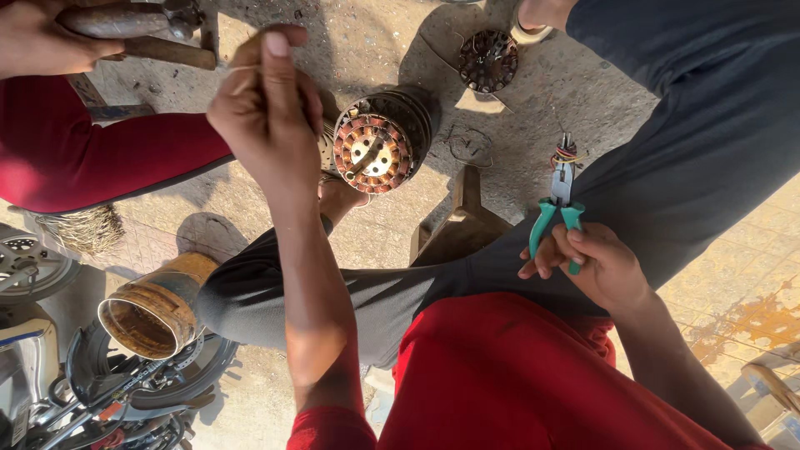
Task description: The person uses pliers to cut and pull wires from a circular copper-wound electrical component. They repeatedly rotate the component and remove wire segments, placing them into a nearby bucket. Another person nearby uses a hammer on a separate piece.
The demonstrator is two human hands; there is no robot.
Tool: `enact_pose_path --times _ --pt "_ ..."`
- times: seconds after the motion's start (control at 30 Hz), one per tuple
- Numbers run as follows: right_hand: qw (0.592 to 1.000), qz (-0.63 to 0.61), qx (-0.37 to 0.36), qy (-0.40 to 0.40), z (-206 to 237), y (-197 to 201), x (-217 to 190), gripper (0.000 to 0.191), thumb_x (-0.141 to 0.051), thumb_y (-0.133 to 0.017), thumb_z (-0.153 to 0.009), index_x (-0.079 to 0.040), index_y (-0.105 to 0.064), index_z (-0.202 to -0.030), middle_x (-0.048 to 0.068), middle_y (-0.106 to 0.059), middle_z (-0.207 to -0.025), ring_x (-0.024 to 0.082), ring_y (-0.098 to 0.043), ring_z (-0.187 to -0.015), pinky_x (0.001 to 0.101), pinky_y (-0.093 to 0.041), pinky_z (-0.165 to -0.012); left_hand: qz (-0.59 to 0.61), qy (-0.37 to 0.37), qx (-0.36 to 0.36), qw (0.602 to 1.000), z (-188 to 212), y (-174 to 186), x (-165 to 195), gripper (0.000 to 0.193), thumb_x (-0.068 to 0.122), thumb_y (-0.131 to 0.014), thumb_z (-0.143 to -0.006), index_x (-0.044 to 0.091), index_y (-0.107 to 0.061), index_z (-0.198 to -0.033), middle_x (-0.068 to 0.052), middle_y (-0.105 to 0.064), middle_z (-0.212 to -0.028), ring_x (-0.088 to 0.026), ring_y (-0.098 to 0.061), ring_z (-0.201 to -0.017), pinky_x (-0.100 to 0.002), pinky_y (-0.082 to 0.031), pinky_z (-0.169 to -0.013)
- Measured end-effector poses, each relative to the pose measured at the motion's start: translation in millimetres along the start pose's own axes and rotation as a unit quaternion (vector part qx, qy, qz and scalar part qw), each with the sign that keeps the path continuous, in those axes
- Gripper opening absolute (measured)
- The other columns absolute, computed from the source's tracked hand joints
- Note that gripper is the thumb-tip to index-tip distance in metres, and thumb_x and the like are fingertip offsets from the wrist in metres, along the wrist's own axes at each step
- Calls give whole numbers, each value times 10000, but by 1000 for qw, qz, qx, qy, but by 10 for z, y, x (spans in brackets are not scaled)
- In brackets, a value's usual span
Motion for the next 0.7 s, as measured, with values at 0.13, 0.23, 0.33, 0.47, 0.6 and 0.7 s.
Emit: enact_pose_path --times 0.13,0.23,0.33,0.47,0.6,0.7 --pt "997 68 -7 32 -66 13 37 433 -270 -465 -1094 -106 -467 -694 141 -666 -735 324 -735 -792 504 -550 -984 -212 30 -218 952 743 -355 -161 158 100 -751 -993 23 -750 -1132 -66 -468 -560 -155 -400 -463 -349 -316 -473" --pt "962 265 66 -5 -204 -138 -80 435 -281 -472 -1056 -79 -569 -684 96 -716 -691 262 -746 -739 412 -558 -861 -234 139 -337 901 1195 -745 -203 542 118 -763 -910 -19 -553 -1391 -115 -754 -929 -239 -698 -693 -367 -520 -669" --pt "874 470 108 -56 -324 -328 -158 444 -325 -488 -1033 -67 -703 -743 62 -706 -632 205 -676 -613 368 -532 -667 -169 99 -277 941 1486 -911 -216 543 141 -707 -962 -13 -523 -1448 -239 -677 -1318 -346 -690 -1176 -388 -565 -966" --pt "855 505 64 -95 -489 -428 -15 587 -429 -429 -1054 -60 -663 -662 69 -631 -529 185 -633 -501 351 -508 -574 317 323 -103 886 1771 -805 -323 474 256 -560 -1057 8 -488 -1454 -208 -596 -1360 -287 -636 -1221 -426 -526 -1066" --pt "892 410 -30 -187 -645 -424 325 734 -519 -386 -1043 -70 -629 -516 95 -625 -494 181 -616 -482 335 -497 -530 268 267 22 925 1884 -565 -330 396 262 -386 -1178 -50 -630 -1180 -233 -712 -962 -328 -715 -909 -438 -570 -910" --pt "960 76 -95 -253 -673 -500 556 665 -508 -403 -1087 -117 -371 -550 103 -557 -538 189 -536 -416 337 -464 -445 290 310 127 896 1891 -430 -276 377 253 -408 -1157 -18 -595 -974 -189 -673 -826 -284 -672 -764 -412 -558 -742"
Point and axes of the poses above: each hand's wrist, its own z-axis away from the middle knuckle, its own y-axis out of the back of the hand, x = y × z, the point moved 1 cm from there along -z, towards the middle knuckle
